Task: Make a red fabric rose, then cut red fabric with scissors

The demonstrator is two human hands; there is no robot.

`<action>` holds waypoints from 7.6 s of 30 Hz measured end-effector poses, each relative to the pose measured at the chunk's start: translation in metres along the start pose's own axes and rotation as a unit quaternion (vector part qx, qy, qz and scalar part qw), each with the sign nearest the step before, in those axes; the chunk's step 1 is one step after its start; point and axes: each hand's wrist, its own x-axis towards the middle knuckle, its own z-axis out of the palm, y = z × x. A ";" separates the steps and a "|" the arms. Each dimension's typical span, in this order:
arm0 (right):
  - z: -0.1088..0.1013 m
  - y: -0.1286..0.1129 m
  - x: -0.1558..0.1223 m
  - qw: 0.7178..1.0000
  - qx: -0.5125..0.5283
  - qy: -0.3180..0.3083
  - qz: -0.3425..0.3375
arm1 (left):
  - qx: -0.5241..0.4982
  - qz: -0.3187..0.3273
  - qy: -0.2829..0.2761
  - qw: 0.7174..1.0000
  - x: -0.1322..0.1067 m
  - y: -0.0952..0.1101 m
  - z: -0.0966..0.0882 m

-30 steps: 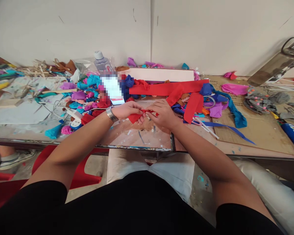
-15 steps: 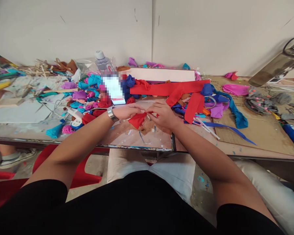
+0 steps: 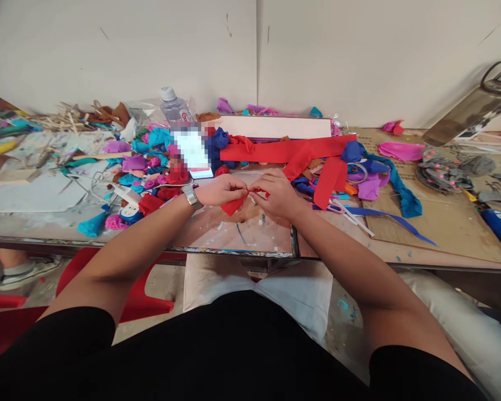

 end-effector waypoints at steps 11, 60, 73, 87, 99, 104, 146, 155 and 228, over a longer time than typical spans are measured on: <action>0.006 0.008 -0.003 0.999 0.006 -0.005 0.033 | 0.203 0.034 0.041 0.978 -0.005 0.001 0.003; 0.007 0.006 -0.005 0.997 -0.066 -0.022 0.023 | -0.146 -0.085 0.048 0.984 0.002 -0.013 0.005; 0.011 0.000 -0.005 0.994 -0.043 -0.044 0.085 | 0.231 0.044 0.149 0.960 0.001 -0.012 0.018; 0.009 0.004 -0.002 0.996 0.006 -0.017 0.093 | 0.212 0.050 0.153 0.964 -0.001 -0.008 0.015; 0.008 0.002 -0.004 0.995 0.027 0.009 0.096 | 0.210 0.040 0.133 0.968 -0.001 -0.004 0.016; 0.010 0.002 -0.004 0.993 0.033 0.025 0.109 | 0.186 0.035 0.131 0.973 -0.001 -0.005 0.016; 0.006 0.002 0.000 0.993 0.031 -0.003 0.114 | 0.099 -0.025 0.090 0.991 -0.001 -0.010 0.015; 0.006 0.005 -0.002 0.996 0.027 -0.009 0.084 | -0.111 -0.075 0.019 0.991 0.003 -0.014 0.011; 0.017 -0.004 -0.002 0.988 0.043 0.013 0.151 | 0.266 0.131 0.169 0.940 -0.002 -0.016 0.008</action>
